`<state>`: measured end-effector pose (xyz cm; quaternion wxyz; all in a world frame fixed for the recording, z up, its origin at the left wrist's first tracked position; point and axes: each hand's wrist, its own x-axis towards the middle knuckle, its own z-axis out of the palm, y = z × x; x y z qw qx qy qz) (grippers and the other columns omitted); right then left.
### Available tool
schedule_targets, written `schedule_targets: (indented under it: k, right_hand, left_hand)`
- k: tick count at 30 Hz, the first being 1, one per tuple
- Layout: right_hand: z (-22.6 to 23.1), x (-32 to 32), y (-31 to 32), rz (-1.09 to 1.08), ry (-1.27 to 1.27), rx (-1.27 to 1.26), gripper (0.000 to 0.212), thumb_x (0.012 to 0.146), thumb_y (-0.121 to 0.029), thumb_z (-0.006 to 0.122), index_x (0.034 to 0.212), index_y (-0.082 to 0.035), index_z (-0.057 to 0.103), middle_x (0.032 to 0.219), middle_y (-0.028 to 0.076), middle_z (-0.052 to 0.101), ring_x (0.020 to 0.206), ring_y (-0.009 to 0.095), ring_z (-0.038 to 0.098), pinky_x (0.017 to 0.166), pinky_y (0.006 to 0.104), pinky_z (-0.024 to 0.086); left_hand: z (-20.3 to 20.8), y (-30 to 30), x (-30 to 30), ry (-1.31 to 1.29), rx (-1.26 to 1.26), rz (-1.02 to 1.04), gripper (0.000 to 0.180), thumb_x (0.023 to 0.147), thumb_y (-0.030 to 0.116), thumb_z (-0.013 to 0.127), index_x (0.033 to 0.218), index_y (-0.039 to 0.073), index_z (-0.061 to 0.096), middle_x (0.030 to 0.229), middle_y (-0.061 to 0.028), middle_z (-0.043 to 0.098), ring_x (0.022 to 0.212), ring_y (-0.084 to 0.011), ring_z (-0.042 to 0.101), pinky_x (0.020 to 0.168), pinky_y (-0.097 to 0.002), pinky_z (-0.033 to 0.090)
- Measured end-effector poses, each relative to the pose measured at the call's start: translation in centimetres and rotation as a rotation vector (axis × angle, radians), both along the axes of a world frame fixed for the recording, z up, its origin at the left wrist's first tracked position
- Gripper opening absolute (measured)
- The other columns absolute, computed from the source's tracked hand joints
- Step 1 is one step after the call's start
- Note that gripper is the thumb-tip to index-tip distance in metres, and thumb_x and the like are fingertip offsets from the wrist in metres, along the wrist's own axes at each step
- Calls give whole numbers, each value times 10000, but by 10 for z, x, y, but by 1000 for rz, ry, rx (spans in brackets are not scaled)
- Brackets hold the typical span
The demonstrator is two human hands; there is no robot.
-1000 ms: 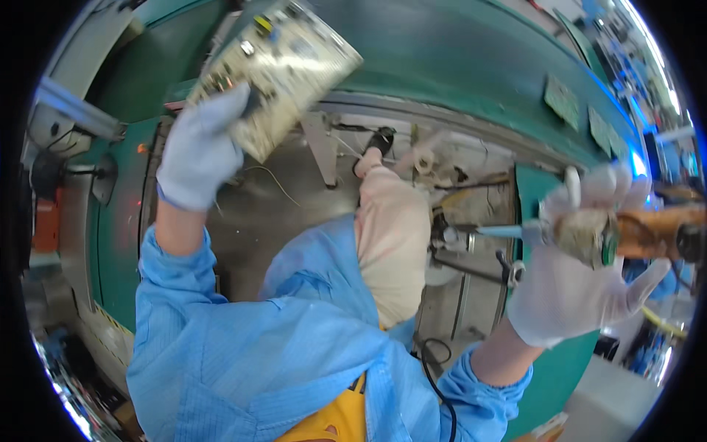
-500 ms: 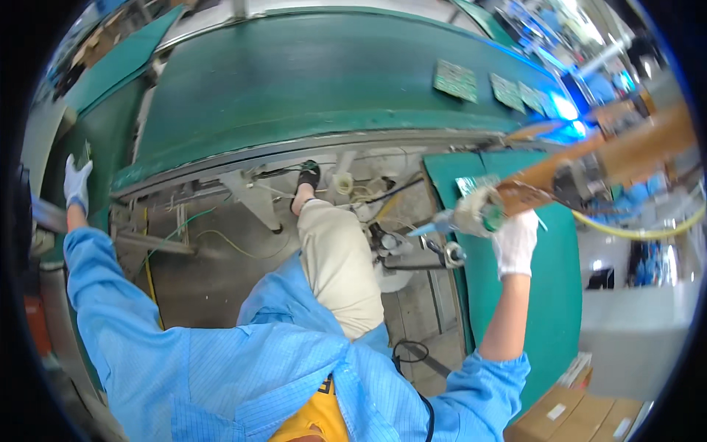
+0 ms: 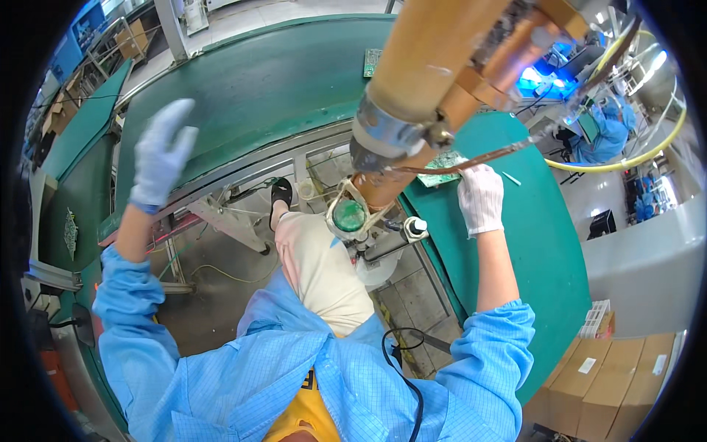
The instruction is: Screwing components onto circuit boards on an industrial assembly line.
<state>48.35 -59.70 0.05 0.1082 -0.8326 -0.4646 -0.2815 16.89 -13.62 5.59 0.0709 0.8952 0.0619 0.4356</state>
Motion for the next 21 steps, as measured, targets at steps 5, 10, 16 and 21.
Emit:
schedule_targets:
  k: [5,10,16,21]
  right_hand:
    - [41,-29,12,94,-93,34,261,769,-27,601,1007,-113,660,959,94,664,892,291,612,782,397,466]
    - [73,-45,46,217,37,-37,260,769,-31,606,1013,-99,661,921,111,653,868,299,604,777,396,465]
    - [71,-63,97,256,203,49,255,796,-110,642,1046,-66,626,976,139,644,933,313,596,844,400,467]
    - [49,-33,113,477,1078,490,583,948,-270,580,1453,-65,373,1432,48,446,1204,156,488,970,318,431]
  left_hand:
    - [-17,-104,95,207,10,-460,645,763,272,739,1338,116,492,1263,-187,566,1173,-343,550,1003,-412,461]
    - [-20,-166,148,303,-188,-683,769,747,371,743,1399,122,420,1274,-202,552,1185,-351,535,992,-420,452]
    - [-40,-164,143,464,-475,-709,586,745,279,759,1287,153,575,982,-127,696,906,-297,678,825,-391,528]
    - [-48,-124,60,386,-1143,-728,543,828,118,712,1333,57,523,1113,-16,649,972,-86,585,867,-276,496]
